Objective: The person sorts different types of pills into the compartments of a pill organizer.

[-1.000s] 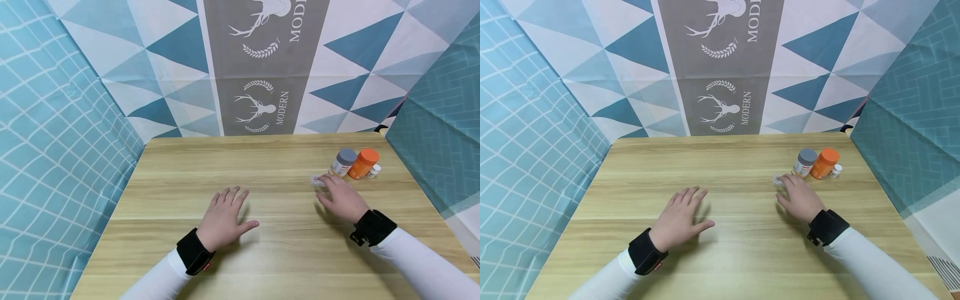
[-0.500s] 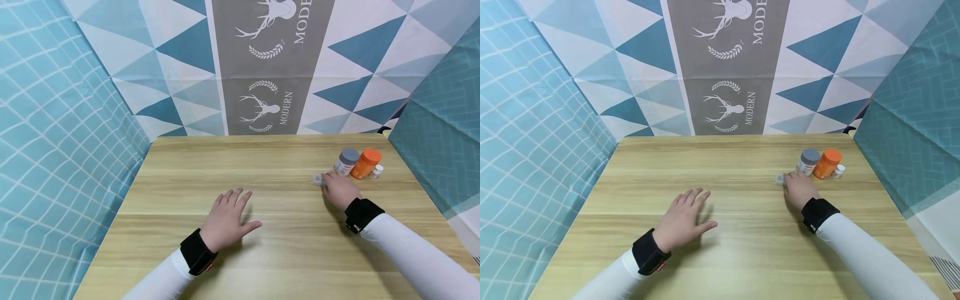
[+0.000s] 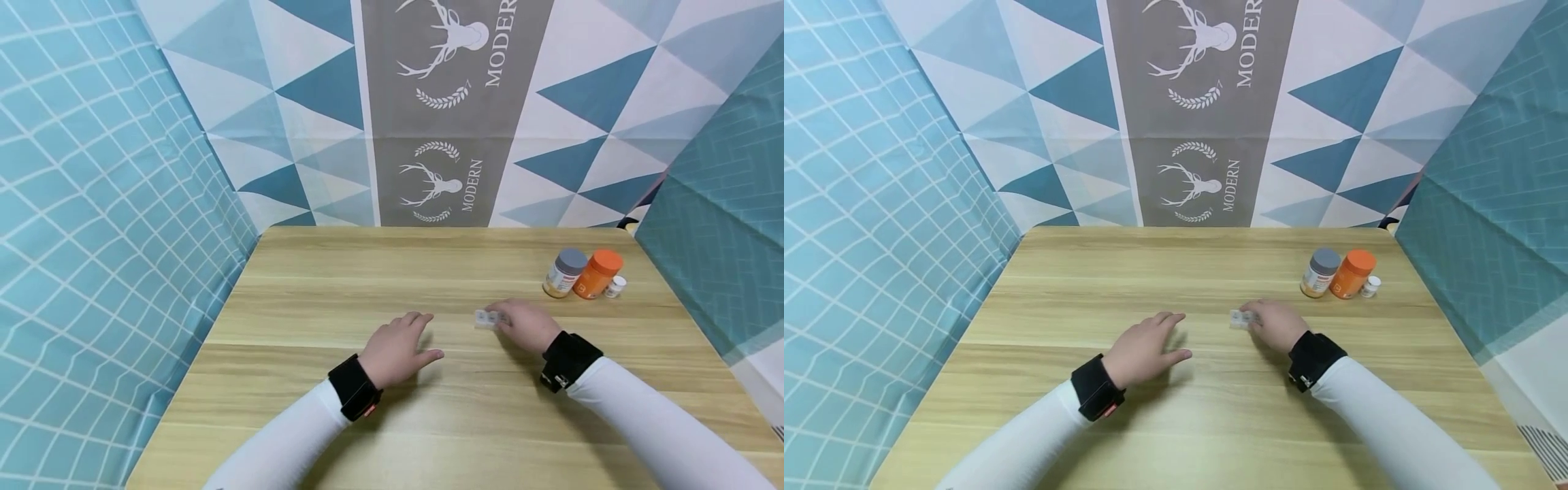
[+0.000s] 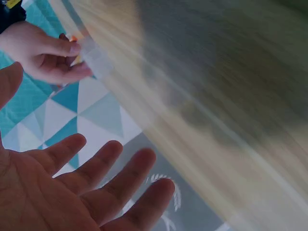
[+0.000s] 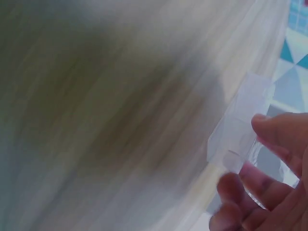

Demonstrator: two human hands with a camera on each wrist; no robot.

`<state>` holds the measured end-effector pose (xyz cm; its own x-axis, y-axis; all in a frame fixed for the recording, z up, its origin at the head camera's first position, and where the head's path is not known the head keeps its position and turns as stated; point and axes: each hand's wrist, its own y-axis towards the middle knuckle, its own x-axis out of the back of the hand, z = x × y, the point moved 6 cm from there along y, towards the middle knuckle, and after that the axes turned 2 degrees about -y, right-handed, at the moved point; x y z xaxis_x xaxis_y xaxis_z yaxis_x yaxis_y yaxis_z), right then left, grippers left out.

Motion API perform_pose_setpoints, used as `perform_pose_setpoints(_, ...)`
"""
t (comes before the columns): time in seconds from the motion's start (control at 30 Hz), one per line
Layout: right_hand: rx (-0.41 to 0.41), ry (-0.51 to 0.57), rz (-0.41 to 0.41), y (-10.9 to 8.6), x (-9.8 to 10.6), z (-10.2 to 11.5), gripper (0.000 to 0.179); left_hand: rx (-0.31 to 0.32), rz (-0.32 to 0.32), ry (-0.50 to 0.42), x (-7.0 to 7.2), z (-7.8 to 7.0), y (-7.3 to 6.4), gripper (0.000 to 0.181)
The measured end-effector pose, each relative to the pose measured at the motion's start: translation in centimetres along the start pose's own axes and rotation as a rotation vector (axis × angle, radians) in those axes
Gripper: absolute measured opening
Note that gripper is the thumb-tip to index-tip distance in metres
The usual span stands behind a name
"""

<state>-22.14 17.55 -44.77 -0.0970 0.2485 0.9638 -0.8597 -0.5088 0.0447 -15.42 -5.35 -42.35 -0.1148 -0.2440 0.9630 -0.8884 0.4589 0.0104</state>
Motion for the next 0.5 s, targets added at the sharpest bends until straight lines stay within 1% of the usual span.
perform_pose_setpoints(0.13,0.011,0.095,0.028,0.5,-0.7,1.6,0.033,-0.003,0.072,-0.016,-1.5,-0.8,2.6,0.073)
perform_pose_setpoints(0.2,0.016,0.116,0.029,0.7,-1.0,2.2,0.032,0.003,0.092,-0.024,-2.1,-1.0,3.8,0.073)
perform_pose_setpoints(0.37,0.010,0.168,0.036,1.1,-1.4,3.3,0.031,0.003,0.115,-0.020,-3.2,-1.4,6.1,0.065)
perform_pose_setpoints(0.5,0.003,0.189,0.044,1.4,-1.4,3.6,0.031,-0.014,0.103,-0.032,-3.4,-1.5,7.4,0.052)
